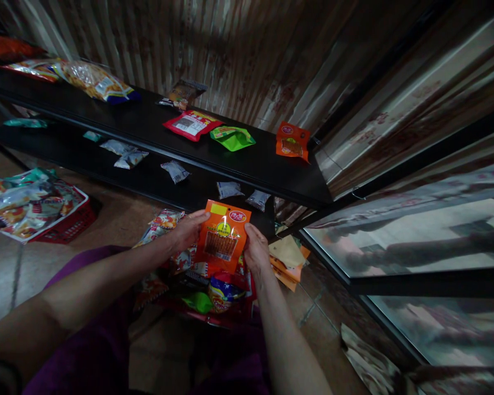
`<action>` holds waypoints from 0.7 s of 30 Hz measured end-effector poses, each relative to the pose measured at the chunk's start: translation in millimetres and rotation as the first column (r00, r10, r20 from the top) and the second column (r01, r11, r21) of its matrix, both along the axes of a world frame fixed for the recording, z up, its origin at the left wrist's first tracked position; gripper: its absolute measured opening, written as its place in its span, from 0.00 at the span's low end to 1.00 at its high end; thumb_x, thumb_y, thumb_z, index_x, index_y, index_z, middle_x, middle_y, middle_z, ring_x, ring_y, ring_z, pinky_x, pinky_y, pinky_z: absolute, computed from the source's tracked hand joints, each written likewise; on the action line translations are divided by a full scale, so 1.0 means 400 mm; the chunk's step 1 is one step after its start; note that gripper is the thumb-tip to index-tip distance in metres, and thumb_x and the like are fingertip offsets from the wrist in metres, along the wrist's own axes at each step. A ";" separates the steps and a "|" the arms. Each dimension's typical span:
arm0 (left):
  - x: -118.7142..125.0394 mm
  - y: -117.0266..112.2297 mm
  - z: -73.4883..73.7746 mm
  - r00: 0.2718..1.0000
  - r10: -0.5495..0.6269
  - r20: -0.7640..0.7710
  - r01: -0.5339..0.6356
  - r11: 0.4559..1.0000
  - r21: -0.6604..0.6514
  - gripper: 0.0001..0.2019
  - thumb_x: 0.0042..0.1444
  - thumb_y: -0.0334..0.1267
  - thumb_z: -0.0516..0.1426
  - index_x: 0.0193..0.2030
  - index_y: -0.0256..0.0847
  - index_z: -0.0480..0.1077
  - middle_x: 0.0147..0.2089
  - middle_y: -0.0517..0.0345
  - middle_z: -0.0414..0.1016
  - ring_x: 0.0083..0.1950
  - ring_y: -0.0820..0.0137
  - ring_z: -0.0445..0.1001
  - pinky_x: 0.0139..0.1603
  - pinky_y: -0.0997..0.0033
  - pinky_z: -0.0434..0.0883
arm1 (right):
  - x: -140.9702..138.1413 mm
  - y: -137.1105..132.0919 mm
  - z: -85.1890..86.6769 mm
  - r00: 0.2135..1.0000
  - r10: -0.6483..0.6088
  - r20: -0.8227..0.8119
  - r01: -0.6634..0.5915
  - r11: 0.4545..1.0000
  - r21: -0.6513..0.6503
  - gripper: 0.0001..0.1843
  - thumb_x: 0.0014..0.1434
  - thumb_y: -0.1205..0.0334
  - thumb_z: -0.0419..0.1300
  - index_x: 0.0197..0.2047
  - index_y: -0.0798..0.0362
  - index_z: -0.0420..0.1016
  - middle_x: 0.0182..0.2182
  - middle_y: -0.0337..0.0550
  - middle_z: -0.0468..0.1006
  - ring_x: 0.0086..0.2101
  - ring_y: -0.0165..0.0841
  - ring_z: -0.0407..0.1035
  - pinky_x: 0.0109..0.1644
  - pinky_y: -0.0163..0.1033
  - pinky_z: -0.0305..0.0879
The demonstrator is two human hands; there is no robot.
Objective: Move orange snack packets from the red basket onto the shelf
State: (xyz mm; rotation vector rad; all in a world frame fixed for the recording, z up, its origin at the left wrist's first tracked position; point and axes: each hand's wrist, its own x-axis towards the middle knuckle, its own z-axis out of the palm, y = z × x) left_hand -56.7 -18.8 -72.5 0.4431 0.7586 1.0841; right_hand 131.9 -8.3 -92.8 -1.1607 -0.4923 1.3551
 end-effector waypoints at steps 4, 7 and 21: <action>-0.002 0.008 -0.007 1.000 0.004 0.015 -0.004 1.000 -0.003 0.10 0.52 0.31 0.62 0.43 0.35 0.73 0.39 0.50 0.80 0.36 0.66 0.80 0.39 0.68 0.76 | 0.000 -0.002 0.003 1.000 -0.003 -0.021 0.003 1.000 0.006 0.18 0.34 0.59 0.75 0.30 0.54 0.80 0.27 0.39 0.83 0.25 0.29 0.75 0.31 0.31 0.73; 0.000 0.010 -0.007 0.999 0.027 0.036 -0.026 0.999 -0.022 0.08 0.52 0.29 0.62 0.40 0.36 0.73 0.37 0.52 0.80 0.35 0.68 0.80 0.39 0.70 0.76 | 0.000 -0.006 0.008 1.000 0.020 -0.020 -0.020 1.000 0.012 0.17 0.35 0.58 0.75 0.30 0.54 0.80 0.27 0.39 0.83 0.25 0.29 0.75 0.30 0.32 0.73; 0.006 0.006 0.005 1.000 0.008 0.012 -0.007 0.999 -0.036 0.07 0.56 0.31 0.60 0.41 0.34 0.73 0.39 0.47 0.80 0.35 0.66 0.80 0.37 0.69 0.76 | 0.015 0.003 -0.006 0.999 0.014 -0.053 -0.012 1.000 0.026 0.12 0.42 0.62 0.72 0.31 0.54 0.78 0.27 0.40 0.83 0.26 0.32 0.76 0.33 0.37 0.76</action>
